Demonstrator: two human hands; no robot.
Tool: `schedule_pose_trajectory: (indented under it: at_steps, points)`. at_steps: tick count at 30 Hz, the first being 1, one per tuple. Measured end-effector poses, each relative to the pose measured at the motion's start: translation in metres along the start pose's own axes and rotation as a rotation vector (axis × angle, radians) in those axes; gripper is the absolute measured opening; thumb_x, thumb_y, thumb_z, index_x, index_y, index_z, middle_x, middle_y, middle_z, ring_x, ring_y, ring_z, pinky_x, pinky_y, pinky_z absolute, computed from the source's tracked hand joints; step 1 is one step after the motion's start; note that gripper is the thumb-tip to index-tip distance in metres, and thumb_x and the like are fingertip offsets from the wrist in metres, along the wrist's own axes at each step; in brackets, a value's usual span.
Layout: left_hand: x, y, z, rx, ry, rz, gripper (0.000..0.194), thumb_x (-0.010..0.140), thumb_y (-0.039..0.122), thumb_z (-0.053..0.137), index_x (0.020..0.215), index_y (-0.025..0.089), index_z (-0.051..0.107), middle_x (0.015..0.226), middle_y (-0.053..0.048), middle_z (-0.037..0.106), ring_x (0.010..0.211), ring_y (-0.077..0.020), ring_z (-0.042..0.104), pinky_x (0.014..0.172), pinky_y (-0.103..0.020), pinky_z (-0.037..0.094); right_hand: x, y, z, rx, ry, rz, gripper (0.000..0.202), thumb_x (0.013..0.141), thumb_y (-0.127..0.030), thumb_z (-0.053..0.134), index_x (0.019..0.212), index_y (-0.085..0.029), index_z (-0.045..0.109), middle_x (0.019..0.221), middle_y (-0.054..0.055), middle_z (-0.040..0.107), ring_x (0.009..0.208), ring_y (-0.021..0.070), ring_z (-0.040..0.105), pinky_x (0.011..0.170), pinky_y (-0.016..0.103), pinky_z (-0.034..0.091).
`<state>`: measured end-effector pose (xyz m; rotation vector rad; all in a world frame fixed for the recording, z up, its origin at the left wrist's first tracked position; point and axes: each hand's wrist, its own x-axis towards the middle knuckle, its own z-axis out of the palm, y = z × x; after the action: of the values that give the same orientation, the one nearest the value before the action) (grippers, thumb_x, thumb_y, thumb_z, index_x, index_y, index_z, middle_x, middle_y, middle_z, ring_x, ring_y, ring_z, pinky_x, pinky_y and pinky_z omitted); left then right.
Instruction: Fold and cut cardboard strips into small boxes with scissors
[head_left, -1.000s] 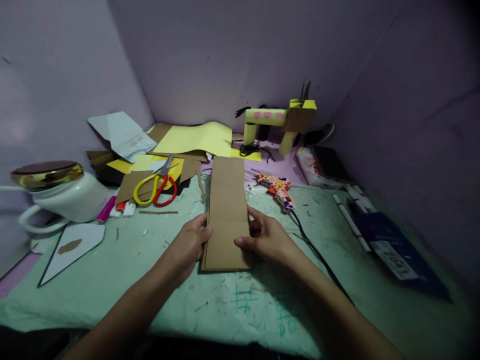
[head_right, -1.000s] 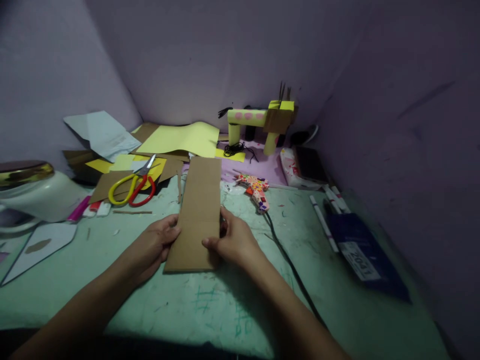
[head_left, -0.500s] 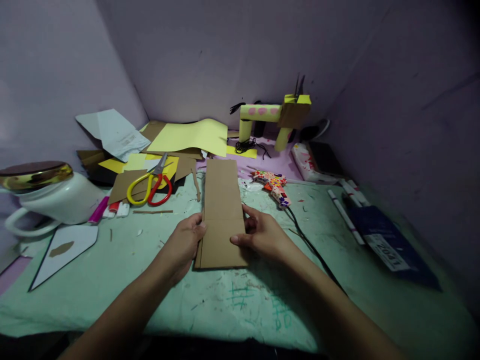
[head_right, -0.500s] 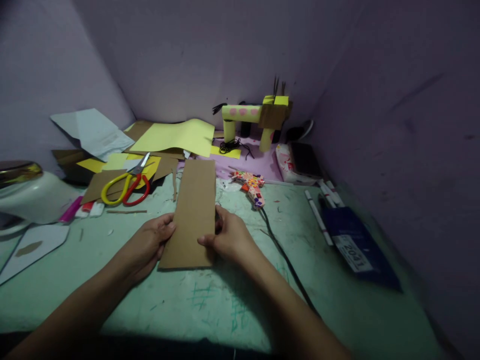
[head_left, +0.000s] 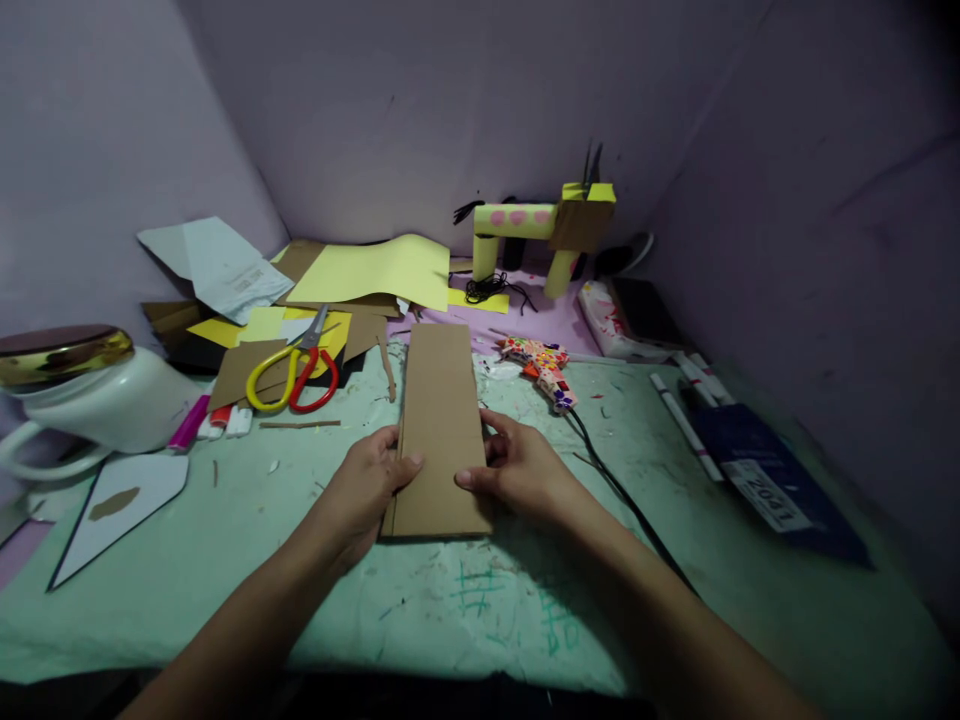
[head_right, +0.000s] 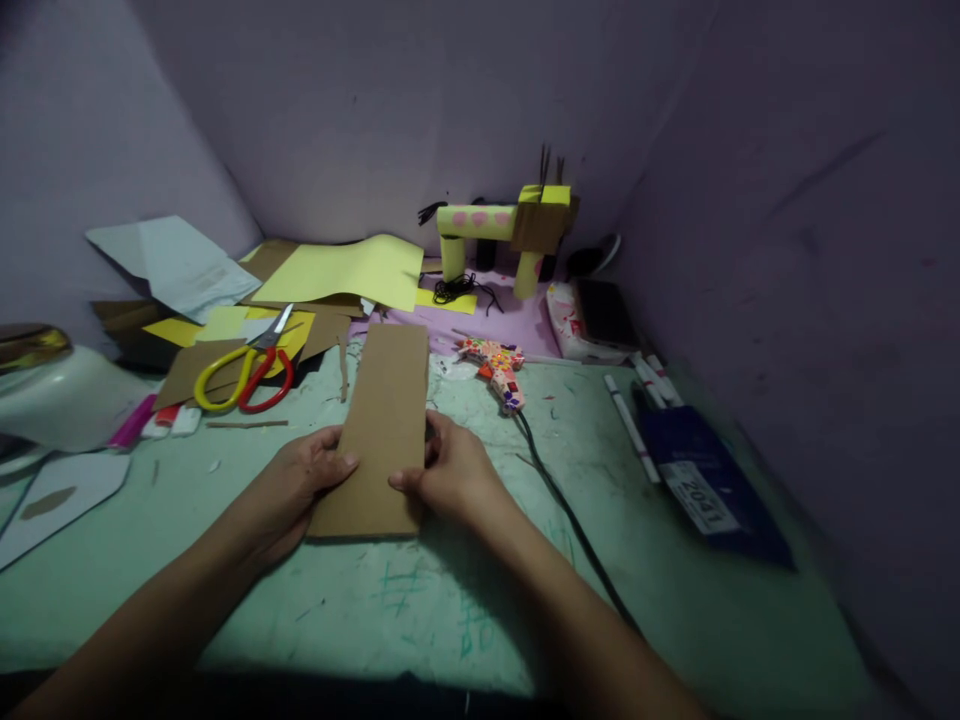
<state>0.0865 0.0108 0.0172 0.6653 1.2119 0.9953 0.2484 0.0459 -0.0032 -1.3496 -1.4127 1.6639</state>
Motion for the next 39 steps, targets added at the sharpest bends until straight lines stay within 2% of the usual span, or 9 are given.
schedule_pose_trajectory:
  at_steps: [5, 10, 19, 26, 31, 33, 36, 37, 39]
  points:
    - [-0.001, 0.0, 0.001, -0.008, 0.018, -0.006, 0.075, 0.052, 0.02, 0.078, 0.12, 0.006, 0.047, 0.091, -0.016, 0.071, 0.07, -0.0266, 0.068, 0.059, -0.033, 0.052, -0.002, -0.003, 0.002, 0.015, 0.019, 0.029, 0.064, 0.054, -0.004, 0.072, 0.115, -0.015, 0.055, 0.06, -0.003, 0.058, 0.049, 0.0122, 0.053, 0.047, 0.024, 0.039]
    - [-0.001, -0.002, 0.001, -0.037, 0.03, 0.001, 0.071, 0.053, 0.017, 0.079, 0.116, 0.009, 0.049, 0.095, -0.015, 0.071, 0.071, -0.0264, 0.069, 0.061, -0.034, 0.054, -0.005, -0.001, 0.006, 0.093, 0.039, 0.001, 0.068, 0.053, -0.003, 0.072, 0.117, -0.016, 0.053, 0.063, -0.003, 0.059, 0.056, 0.0146, 0.057, 0.053, 0.027, 0.046]
    - [0.0, 0.008, -0.006, -0.174, -0.09, -0.059, 0.053, 0.062, 0.016, 0.075, 0.111, 0.008, 0.055, 0.082, -0.013, 0.072, 0.073, -0.0287, 0.069, 0.062, -0.037, 0.056, -0.031, -0.003, 0.016, 0.189, -0.037, -0.021, 0.085, 0.052, 0.001, 0.071, 0.129, -0.022, 0.044, 0.065, -0.006, 0.057, 0.057, 0.0118, 0.057, 0.053, 0.023, 0.045]
    - [0.0, 0.009, -0.004, -0.103, 0.021, -0.041, 0.043, 0.058, 0.018, 0.08, 0.095, 0.011, 0.06, 0.074, -0.007, 0.072, 0.063, -0.0252, 0.068, 0.062, -0.038, 0.057, -0.047, 0.011, 0.021, 0.261, -0.136, -0.121, 0.076, 0.055, 0.0, 0.069, 0.123, -0.03, 0.05, 0.075, -0.004, 0.062, 0.062, 0.0127, 0.06, 0.054, 0.022, 0.046]
    - [0.001, 0.006, -0.006, -0.078, -0.016, -0.015, 0.043, 0.054, 0.018, 0.081, 0.092, 0.012, 0.061, 0.077, -0.008, 0.072, 0.064, -0.0257, 0.068, 0.061, -0.037, 0.058, -0.051, 0.015, 0.025, 0.285, -0.105, -0.118, 0.08, 0.055, -0.002, 0.068, 0.126, -0.028, 0.043, 0.08, -0.003, 0.064, 0.07, 0.016, 0.063, 0.06, 0.025, 0.048]
    - [0.001, 0.005, -0.007, -0.097, -0.03, 0.021, 0.044, 0.054, 0.019, 0.082, 0.092, 0.012, 0.061, 0.078, -0.008, 0.072, 0.064, -0.0261, 0.068, 0.06, -0.038, 0.058, -0.053, 0.013, 0.027, 0.351, -0.12, -0.105, 0.071, 0.055, -0.002, 0.066, 0.12, -0.022, 0.047, 0.079, -0.002, 0.063, 0.072, 0.016, 0.063, 0.063, 0.026, 0.049]
    - [0.0, 0.004, -0.007, -0.132, -0.03, 0.079, 0.051, 0.052, 0.019, 0.082, 0.098, 0.013, 0.061, 0.075, -0.008, 0.073, 0.061, -0.0259, 0.068, 0.058, -0.038, 0.058, -0.056, 0.009, 0.029, 0.38, -0.129, -0.049, 0.034, 0.055, -0.003, 0.062, 0.087, -0.015, 0.057, 0.063, -0.005, 0.056, 0.055, 0.0098, 0.054, 0.052, 0.022, 0.043]
    - [0.0, 0.004, -0.007, -0.14, -0.024, 0.087, 0.055, 0.051, 0.019, 0.083, 0.101, 0.013, 0.06, 0.073, -0.008, 0.073, 0.06, -0.0259, 0.068, 0.058, -0.038, 0.058, -0.058, 0.008, 0.03, 0.369, -0.125, -0.024, 0.024, 0.055, -0.004, 0.061, 0.076, -0.015, 0.055, 0.058, -0.006, 0.052, 0.049, 0.0075, 0.048, 0.047, 0.02, 0.039]
    - [-0.002, 0.004, -0.007, -0.152, -0.008, 0.103, 0.063, 0.05, 0.018, 0.083, 0.107, 0.014, 0.058, 0.072, -0.007, 0.073, 0.059, -0.0255, 0.068, 0.057, -0.038, 0.058, -0.061, 0.006, 0.03, 0.34, -0.116, 0.006, 0.019, 0.055, -0.005, 0.059, 0.065, -0.017, 0.05, 0.052, -0.009, 0.046, 0.044, 0.0053, 0.04, 0.042, 0.018, 0.031]
